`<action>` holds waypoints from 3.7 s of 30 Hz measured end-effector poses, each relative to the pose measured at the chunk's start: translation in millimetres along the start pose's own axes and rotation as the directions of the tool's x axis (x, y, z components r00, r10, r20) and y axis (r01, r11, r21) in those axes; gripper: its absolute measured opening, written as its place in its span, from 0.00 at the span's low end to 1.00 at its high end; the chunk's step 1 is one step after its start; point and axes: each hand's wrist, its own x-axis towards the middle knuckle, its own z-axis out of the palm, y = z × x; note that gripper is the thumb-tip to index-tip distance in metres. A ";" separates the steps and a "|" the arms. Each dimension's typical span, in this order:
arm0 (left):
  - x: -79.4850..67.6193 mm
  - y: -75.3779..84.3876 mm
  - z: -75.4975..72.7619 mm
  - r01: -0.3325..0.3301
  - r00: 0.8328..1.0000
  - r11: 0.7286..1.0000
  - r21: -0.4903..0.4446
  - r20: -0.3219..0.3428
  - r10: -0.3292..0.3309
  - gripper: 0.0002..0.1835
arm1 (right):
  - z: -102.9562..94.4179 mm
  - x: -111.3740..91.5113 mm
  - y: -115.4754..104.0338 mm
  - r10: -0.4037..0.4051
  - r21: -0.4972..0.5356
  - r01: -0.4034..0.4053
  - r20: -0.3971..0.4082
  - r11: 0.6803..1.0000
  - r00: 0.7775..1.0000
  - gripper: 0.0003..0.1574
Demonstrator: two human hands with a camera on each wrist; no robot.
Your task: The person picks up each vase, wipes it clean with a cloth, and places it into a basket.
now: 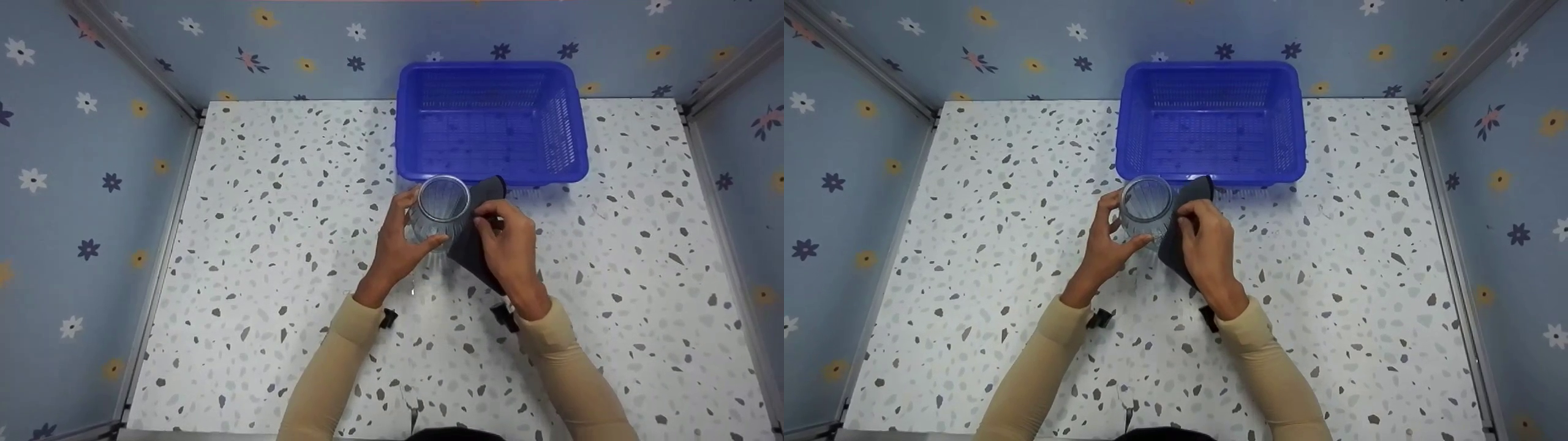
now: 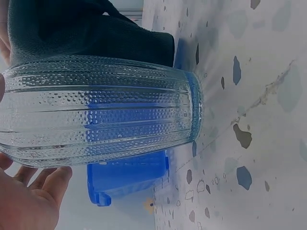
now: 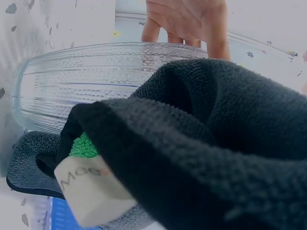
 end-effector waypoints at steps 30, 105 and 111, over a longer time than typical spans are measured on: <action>0.1 -1.3 0.6 -0.033 0.999 0.999 0.003 -0.019 0.033 0.44 | 25.5 -14.7 53.5 0.089 -0.004 -0.089 0.072 0.996 0.993 0.06; 0.1 -2.8 1.4 -0.032 0.999 0.999 0.006 -0.019 0.032 0.43 | 46.2 -25.1 76.6 0.157 -0.129 -0.138 0.146 0.982 0.977 0.05; -1.1 -2.2 2.8 -0.022 1.000 1.000 0.006 -0.015 0.022 0.45 | 38.0 -26.2 67.0 0.157 -0.096 -0.146 0.120 0.985 0.980 0.05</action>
